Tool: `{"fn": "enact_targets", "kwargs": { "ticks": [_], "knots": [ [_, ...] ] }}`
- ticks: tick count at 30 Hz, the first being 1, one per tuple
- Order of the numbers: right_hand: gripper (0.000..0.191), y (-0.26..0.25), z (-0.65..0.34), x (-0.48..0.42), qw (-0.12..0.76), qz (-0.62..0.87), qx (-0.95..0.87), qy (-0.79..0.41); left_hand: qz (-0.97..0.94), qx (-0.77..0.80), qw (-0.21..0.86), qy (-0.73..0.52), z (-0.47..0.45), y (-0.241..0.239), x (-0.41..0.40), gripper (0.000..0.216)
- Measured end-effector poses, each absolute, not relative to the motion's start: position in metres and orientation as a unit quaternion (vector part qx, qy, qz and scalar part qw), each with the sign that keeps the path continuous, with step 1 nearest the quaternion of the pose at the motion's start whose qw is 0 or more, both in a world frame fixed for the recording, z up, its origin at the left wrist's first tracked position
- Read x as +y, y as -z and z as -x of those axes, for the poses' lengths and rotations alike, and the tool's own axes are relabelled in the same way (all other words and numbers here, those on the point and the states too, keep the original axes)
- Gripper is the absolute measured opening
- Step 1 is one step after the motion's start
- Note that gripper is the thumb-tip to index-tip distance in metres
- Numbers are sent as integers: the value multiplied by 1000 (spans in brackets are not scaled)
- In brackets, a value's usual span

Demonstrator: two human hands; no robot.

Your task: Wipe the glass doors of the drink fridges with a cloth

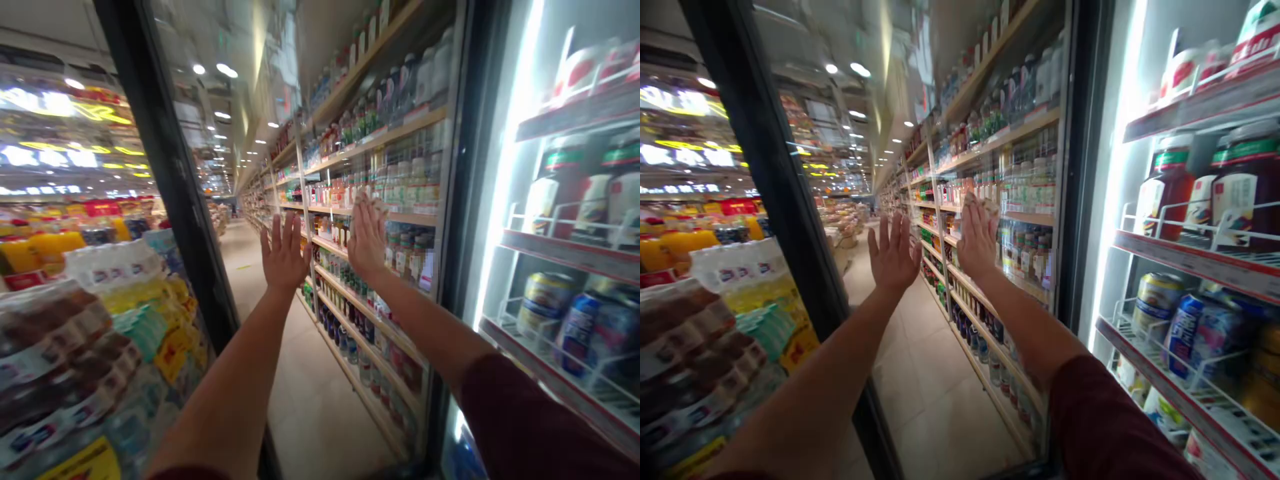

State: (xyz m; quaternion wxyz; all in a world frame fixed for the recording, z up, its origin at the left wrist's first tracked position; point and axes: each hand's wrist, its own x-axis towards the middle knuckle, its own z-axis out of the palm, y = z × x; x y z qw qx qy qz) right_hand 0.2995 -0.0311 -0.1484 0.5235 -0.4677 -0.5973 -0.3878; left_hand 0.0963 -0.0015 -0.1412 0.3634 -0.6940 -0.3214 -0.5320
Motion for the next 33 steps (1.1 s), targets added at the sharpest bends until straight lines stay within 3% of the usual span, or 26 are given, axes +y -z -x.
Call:
{"fn": "enact_targets", "kwargs": {
  "ticks": [2, 7, 9, 14, 16, 21, 25, 28, 33],
  "knots": [
    [74, 154, -285, -30, 514, 465, -604, 393, 694, -325, 362, 530, -96, 141, -1, 65],
    [70, 178, -289, -34, 346, 343, -742, 460, 702, -320, 348, 533, -95, 141, -1, 66],
    [69, 174, -319, -35, 368, 375, -711, 468, 701, -315, 352, 534, -95, 141, -1, 67],
    [69, 175, -362, -29, 558, 514, -508, 409, 702, -311, 356, 533, -96, 142, 1, 69],
    [67, 193, -353, -30, 553, 517, -517, 399, 704, -311, 353, 532, -96, 142, 1, 69],
    [62, 201, -347, -40, 394, 443, -685, 423, 706, -314, 347, 531, -95, 141, 1, 68],
    [65, 162, -370, -34, 500, 495, -575, 418, 706, -314, 342, 535, -95, 140, 0, 66],
    [66, 168, -362, -32, 530, 515, -528, 419, 712, -317, 319, 539, -96, 140, -1, 64],
    [64, 212, -337, -44, 336, 397, -717, 464, 719, -322, 292, 542, -96, 139, -6, 61]
  ]
}}
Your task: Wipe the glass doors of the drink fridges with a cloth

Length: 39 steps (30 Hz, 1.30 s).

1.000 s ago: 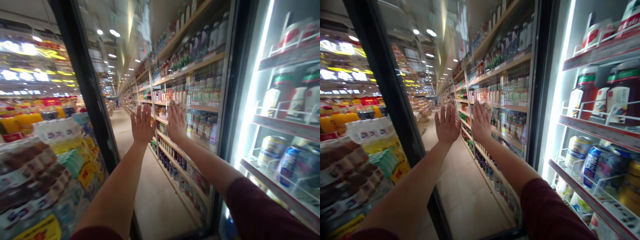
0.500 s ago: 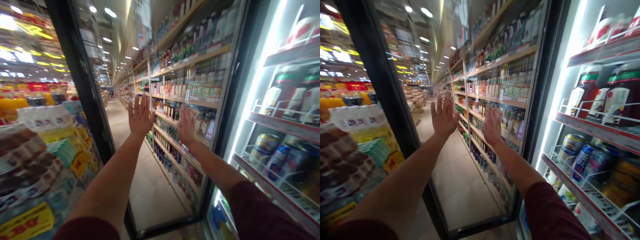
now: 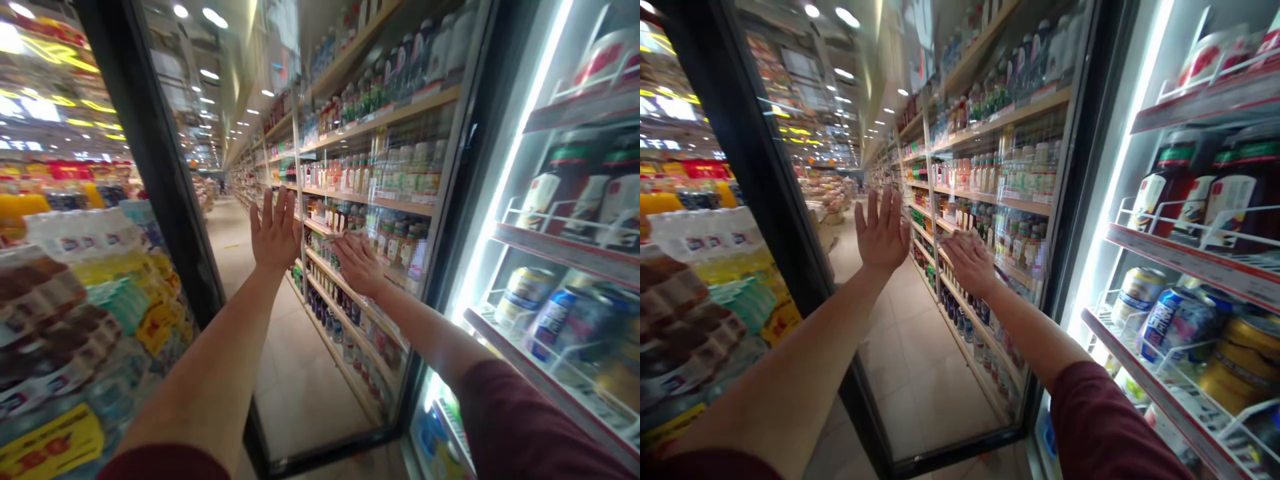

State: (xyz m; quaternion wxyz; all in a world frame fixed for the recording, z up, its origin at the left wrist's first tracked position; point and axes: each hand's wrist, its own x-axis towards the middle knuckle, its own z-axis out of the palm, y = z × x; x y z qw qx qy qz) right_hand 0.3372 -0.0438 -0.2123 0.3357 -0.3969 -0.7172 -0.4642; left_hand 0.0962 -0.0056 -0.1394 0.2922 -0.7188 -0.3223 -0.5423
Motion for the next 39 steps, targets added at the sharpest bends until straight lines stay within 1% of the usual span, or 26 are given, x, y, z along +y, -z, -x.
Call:
{"fn": "enact_targets", "kwargs": {
  "ticks": [1, 2, 3, 6, 7, 8, 9, 10, 13, 14, 15, 16, 19, 21, 23, 25, 27, 30, 32, 36, 38, 39],
  "knots": [
    [63, 211, -340, -45, 317, 382, -734, 463, 718, -323, 294, 542, -96, 139, -6, 61],
    [63, 205, -346, -45, 321, 386, -734, 457, 717, -323, 299, 541, -96, 139, -7, 61],
    [63, 196, -354, -44, 349, 407, -716, 448, 716, -324, 303, 540, -96, 139, -7, 61],
    [67, 168, -379, -38, 487, 490, -593, 414, 714, -327, 306, 539, -97, 139, -8, 62],
    [68, 164, -384, -37, 521, 507, -554, 406, 713, -328, 306, 539, -97, 139, -8, 61],
    [68, 164, -385, -37, 537, 515, -533, 403, 713, -330, 307, 538, -97, 139, -8, 61],
    [67, 168, -383, -37, 532, 512, -538, 408, 711, -332, 310, 536, -97, 139, -8, 61],
    [65, 174, -380, -39, 502, 497, -571, 418, 710, -334, 315, 534, -97, 139, -8, 62],
    [60, 190, -371, -45, 358, 404, -710, 453, 704, -336, 335, 529, -98, 139, -9, 62],
    [58, 191, -373, -47, 332, 383, -732, 456, 702, -335, 339, 529, -98, 139, -9, 62],
    [57, 188, -378, -47, 329, 380, -734, 456, 701, -334, 341, 529, -98, 139, -10, 62],
    [57, 184, -386, -47, 351, 397, -718, 451, 702, -332, 341, 530, -98, 138, -10, 61],
    [60, 169, -416, -42, 489, 487, -594, 414, 703, -329, 329, 538, -99, 138, -11, 61],
    [62, 168, -427, -37, 568, 528, -503, 382, 704, -330, 324, 539, -100, 139, -11, 61],
    [63, 177, -424, -33, 607, 543, -449, 367, 704, -333, 321, 539, -100, 139, -11, 61],
    [63, 191, -412, -32, 604, 543, -447, 375, 704, -334, 321, 539, -100, 139, -11, 61],
    [62, 199, -402, -33, 575, 535, -480, 392, 704, -334, 320, 538, -99, 138, -12, 61],
    [59, 191, -411, -37, 525, 513, -541, 411, 706, -330, 319, 539, -99, 138, -12, 61],
    [58, 177, -431, -38, 532, 513, -531, 414, 708, -326, 319, 539, -99, 139, -12, 62],
    [64, 157, -451, -33, 605, 547, -417, 400, 708, -327, 316, 540, -99, 139, -11, 62],
    [65, 159, -438, -32, 603, 551, -414, 401, 709, -329, 311, 540, -99, 139, -11, 61],
    [64, 161, -428, -34, 580, 544, -448, 408, 710, -330, 311, 539, -99, 139, -11, 61]
  ]
}}
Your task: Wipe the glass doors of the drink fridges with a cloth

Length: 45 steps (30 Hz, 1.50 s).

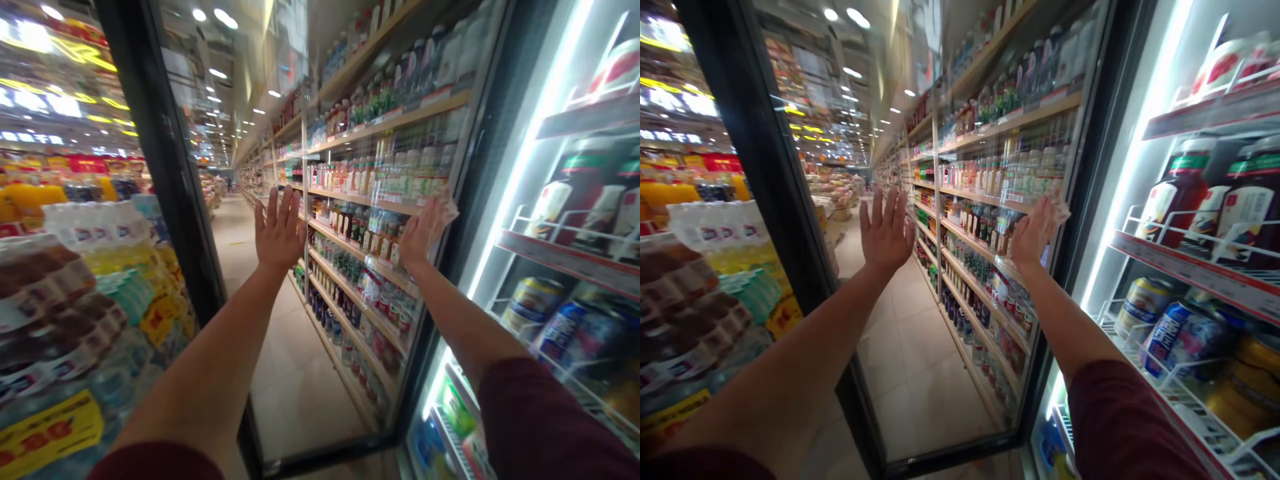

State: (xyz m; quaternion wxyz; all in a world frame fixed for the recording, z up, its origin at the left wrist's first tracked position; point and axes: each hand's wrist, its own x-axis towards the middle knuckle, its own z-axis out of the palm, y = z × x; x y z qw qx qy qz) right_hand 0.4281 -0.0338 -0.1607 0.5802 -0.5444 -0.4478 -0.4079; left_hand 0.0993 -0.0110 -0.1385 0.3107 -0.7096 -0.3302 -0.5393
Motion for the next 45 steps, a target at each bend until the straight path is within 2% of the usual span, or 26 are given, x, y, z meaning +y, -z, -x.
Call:
{"fn": "enact_targets", "kwargs": {
  "ticks": [3, 5, 8, 11, 13, 16, 18, 20, 23, 25, 27, 30, 32, 36, 39, 45],
  "knots": [
    [57, 157, -401, -41, 433, 481, -630, 430, 708, -330, 321, 535, -99, 138, -11, 62],
    [56, 141, -394, -43, 379, 451, -684, 431, 705, -331, 325, 536, -98, 138, -11, 61],
    [58, 115, -395, -38, 465, 502, -595, 422, 705, -332, 325, 537, -98, 138, -10, 62],
    [59, 116, -383, -30, 528, 524, -524, 415, 705, -336, 327, 532, -97, 139, -9, 62],
    [59, 135, -367, -29, 499, 492, -568, 432, 706, -340, 328, 527, -97, 139, -8, 62],
    [57, 160, -348, -33, 377, 406, -697, 456, 709, -344, 325, 522, -98, 139, -8, 62],
    [57, 158, -345, -37, 316, 380, -741, 454, 712, -344, 318, 523, -97, 139, -8, 62],
    [58, 141, -346, -39, 331, 406, -725, 446, 714, -341, 313, 526, -97, 138, -8, 62],
    [58, 120, -345, -37, 428, 477, -636, 430, 713, -336, 314, 529, -96, 138, -6, 62],
    [59, 124, -337, -35, 459, 494, -603, 426, 712, -337, 317, 528, -96, 139, -5, 62],
    [58, 140, -328, -35, 421, 462, -645, 440, 710, -338, 322, 527, -96, 140, -5, 62],
    [58, 154, -325, -35, 312, 367, -744, 463, 709, -332, 327, 529, -96, 140, -4, 62],
    [58, 143, -332, -35, 298, 351, -757, 463, 710, -328, 327, 531, -96, 140, -3, 61],
    [56, 104, -350, -29, 434, 452, -631, 458, 702, -325, 340, 534, -96, 140, -1, 61],
    [57, 103, -352, -27, 494, 495, -552, 453, 699, -326, 347, 534, -96, 141, 0, 61],
    [56, 127, -351, -38, 357, 422, -696, 458, 701, -327, 343, 533, -97, 140, -1, 62]
  ]
}}
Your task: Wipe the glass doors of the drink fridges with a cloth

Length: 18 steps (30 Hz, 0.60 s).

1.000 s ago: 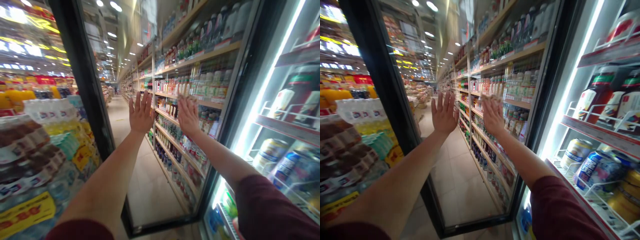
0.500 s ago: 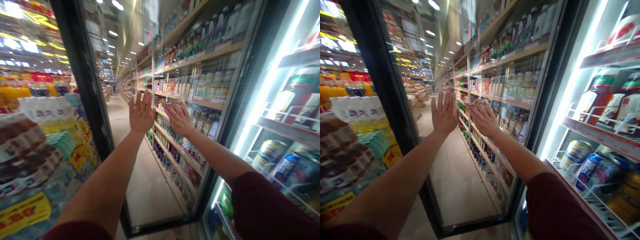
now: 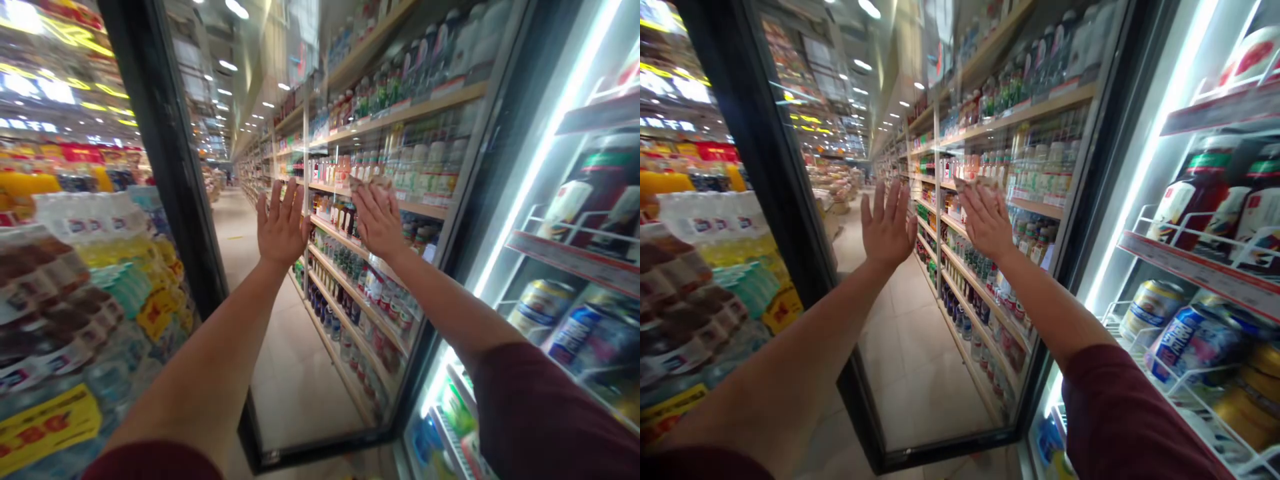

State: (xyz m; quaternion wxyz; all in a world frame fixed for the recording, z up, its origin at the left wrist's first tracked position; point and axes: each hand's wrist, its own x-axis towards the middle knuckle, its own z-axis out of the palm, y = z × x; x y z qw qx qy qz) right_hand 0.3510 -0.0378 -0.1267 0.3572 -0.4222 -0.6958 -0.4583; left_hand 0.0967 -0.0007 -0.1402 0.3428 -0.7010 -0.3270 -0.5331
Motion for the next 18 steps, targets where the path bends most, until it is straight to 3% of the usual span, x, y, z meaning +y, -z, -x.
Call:
{"fn": "enact_targets", "kwargs": {
  "ticks": [2, 8, 14, 18],
  "knots": [
    [56, 113, -356, -38, 370, 436, -685, 452, 702, -325, 340, 534, -97, 140, 0, 62],
    [58, 83, -341, -29, 516, 503, -553, 418, 706, -312, 329, 543, -96, 141, 2, 62],
    [57, 78, -323, -34, 386, 416, -704, 428, 704, -321, 337, 537, -96, 141, 0, 63],
    [56, 47, -334, -25, 448, 434, -644, 444, 706, -321, 330, 538, -97, 140, -2, 62]
  ]
}}
